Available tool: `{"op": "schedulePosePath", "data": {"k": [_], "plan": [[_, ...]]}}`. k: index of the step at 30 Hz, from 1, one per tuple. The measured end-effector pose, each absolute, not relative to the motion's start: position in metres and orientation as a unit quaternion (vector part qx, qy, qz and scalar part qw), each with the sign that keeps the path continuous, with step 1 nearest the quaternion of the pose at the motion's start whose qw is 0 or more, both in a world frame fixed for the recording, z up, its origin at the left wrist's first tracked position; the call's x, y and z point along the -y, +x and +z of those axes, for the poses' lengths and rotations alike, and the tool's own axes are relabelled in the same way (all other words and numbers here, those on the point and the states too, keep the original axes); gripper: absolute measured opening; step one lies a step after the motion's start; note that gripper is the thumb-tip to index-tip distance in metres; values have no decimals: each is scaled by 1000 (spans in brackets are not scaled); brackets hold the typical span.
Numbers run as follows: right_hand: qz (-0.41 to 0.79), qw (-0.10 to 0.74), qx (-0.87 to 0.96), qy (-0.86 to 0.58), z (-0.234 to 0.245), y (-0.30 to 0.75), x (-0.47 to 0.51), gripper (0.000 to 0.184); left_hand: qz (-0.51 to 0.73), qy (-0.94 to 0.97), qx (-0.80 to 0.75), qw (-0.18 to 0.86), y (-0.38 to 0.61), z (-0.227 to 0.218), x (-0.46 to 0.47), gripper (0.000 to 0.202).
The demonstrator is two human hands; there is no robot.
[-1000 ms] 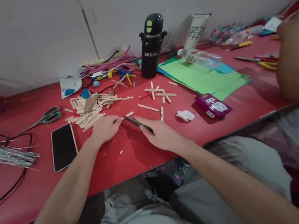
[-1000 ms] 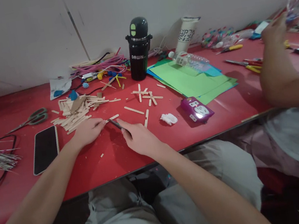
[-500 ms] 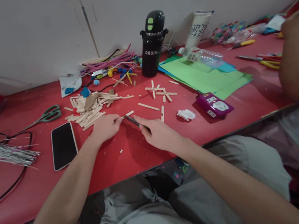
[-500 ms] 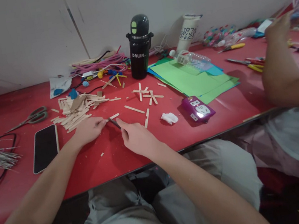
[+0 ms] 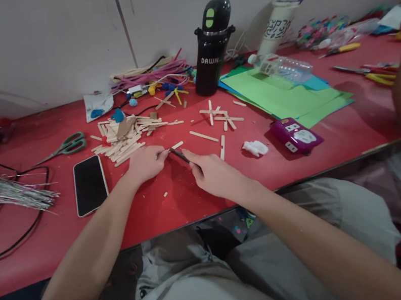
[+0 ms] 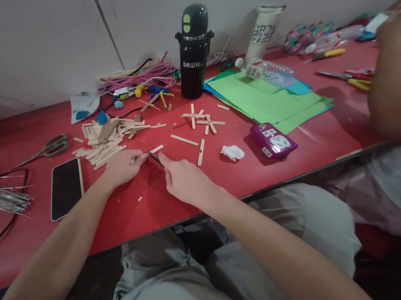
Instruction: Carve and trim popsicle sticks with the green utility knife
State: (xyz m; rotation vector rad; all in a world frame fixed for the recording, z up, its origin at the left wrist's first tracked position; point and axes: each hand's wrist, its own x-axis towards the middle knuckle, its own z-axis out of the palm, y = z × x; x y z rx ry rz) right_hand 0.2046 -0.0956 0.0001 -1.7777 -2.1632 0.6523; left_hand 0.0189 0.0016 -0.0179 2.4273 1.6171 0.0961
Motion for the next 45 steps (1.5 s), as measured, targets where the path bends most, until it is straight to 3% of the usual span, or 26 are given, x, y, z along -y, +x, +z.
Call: {"op": "schedulePosePath", "data": {"k": [20,28,45], "plan": [[210,133,754,-608,-6,204,99,63,34,828,-552,88,21,-20,2,39],[242,221,731,-599,-18,210,98,58,31,824,-554,114,20,-17,-2,40],[219,161,745,-609,-10,203,97,62,31,823,-555,119,19,-18,-3,38]]}}
